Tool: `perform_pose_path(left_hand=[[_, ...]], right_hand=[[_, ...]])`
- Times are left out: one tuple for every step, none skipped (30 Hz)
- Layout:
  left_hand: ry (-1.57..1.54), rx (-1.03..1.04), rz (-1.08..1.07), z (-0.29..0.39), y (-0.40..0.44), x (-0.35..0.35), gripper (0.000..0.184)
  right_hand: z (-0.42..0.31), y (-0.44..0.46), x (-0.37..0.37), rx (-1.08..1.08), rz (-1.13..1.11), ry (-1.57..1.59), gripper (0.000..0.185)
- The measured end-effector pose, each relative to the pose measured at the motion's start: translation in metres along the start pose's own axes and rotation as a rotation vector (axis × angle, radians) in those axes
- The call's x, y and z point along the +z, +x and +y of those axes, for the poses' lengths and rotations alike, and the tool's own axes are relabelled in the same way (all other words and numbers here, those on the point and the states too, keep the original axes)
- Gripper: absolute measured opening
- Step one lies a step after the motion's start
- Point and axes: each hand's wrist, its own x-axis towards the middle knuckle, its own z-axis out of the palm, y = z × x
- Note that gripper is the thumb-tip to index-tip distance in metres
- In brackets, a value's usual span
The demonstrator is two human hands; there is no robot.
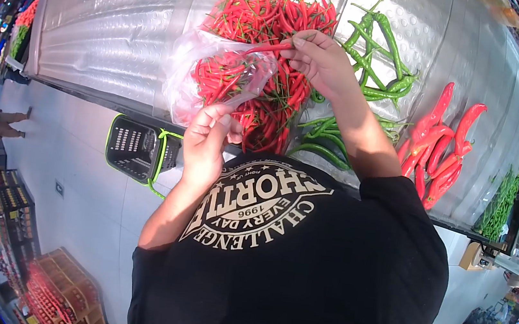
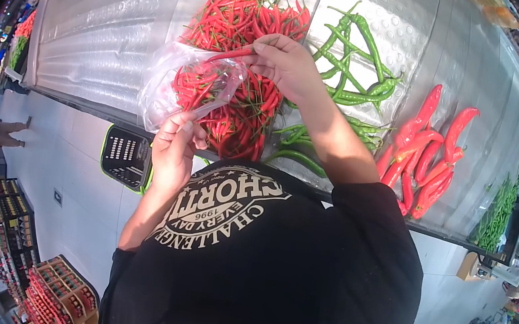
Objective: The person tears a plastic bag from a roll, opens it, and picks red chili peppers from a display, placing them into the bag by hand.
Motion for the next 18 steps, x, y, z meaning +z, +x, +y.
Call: perform_pose_path(left_hand=[[-0.002,0.005,-0.008,0.000,0.000,0.000,0.018],[-0.001,0.004,0.002,0.000,-0.001,-0.001,0.018],[0.007,-0.008,0.010,0.000,-0.002,-0.001,0.018],[0.015,-0.015,0.017,0.000,-0.001,-0.001,0.018],[0.004,-0.011,-0.004,0.000,-0.001,-0.003,0.018],[0.004,-0.006,0.004,0.001,-0.001,-0.002,0.018],[0.049,-0.025,-0.010,0.002,-0.001,-0.002,0.018],[0.093,-0.046,-0.025,0.003,-0.001,-0.002,0.018],[0.105,-0.066,-0.041,0.002,-0.001,-0.003,0.019],[0.105,-0.066,-0.037,0.004,-0.003,-0.002,0.019],[0.178,-0.089,-0.062,0.007,-0.004,0.001,0.021],[0.250,-0.110,-0.086,0.010,-0.005,0.002,0.022],[0.251,-0.104,-0.084,0.010,-0.006,0.001,0.022],[0.259,-0.105,-0.077,0.011,-0.007,0.000,0.025],[0.265,-0.106,-0.070,0.010,-0.009,-0.001,0.027],[0.261,-0.100,-0.067,0.010,-0.010,-0.003,0.027],[0.265,-0.087,-0.063,0.009,-0.011,-0.007,0.030],[0.269,-0.075,-0.062,0.008,-0.012,-0.009,0.032]], right_hand=[[0.000,-0.001,0.002,-0.002,0.006,-0.017,0.013],[0.001,-0.002,0.004,0.000,0.008,-0.032,0.013],[0.004,-0.003,0.008,0.007,0.001,-0.028,0.013],[0.005,-0.003,0.011,-0.013,0.005,-0.109,0.012],[0.006,-0.004,0.015,-0.034,0.009,-0.189,0.012],[0.010,-0.005,0.020,-0.030,-0.001,-0.188,0.012],[0.015,-0.004,0.027,-0.057,-0.031,-0.317,0.012],[0.019,-0.002,0.031,-0.085,-0.060,-0.444,0.012],[0.023,-0.001,0.033,-0.039,-0.156,-0.508,0.018],[0.027,-0.001,0.039,-0.037,-0.159,-0.506,0.018],[0.029,-0.003,0.047,-0.123,-0.165,-0.761,0.023],[0.029,-0.004,0.053,-0.212,-0.170,-1.015,0.028],[0.024,-0.004,0.054,-0.266,-0.164,-1.183,0.036],[0.023,-0.002,0.052,-0.273,-0.170,-1.185,0.036],[0.023,0.000,0.048,-0.392,-0.114,-1.341,0.036],[0.021,0.002,0.045,-0.514,-0.055,-1.496,0.036],[0.017,0.002,0.043,-0.495,-0.018,-1.491,0.035],[0.017,0.006,0.037,-0.496,-0.017,-1.497,0.035]])
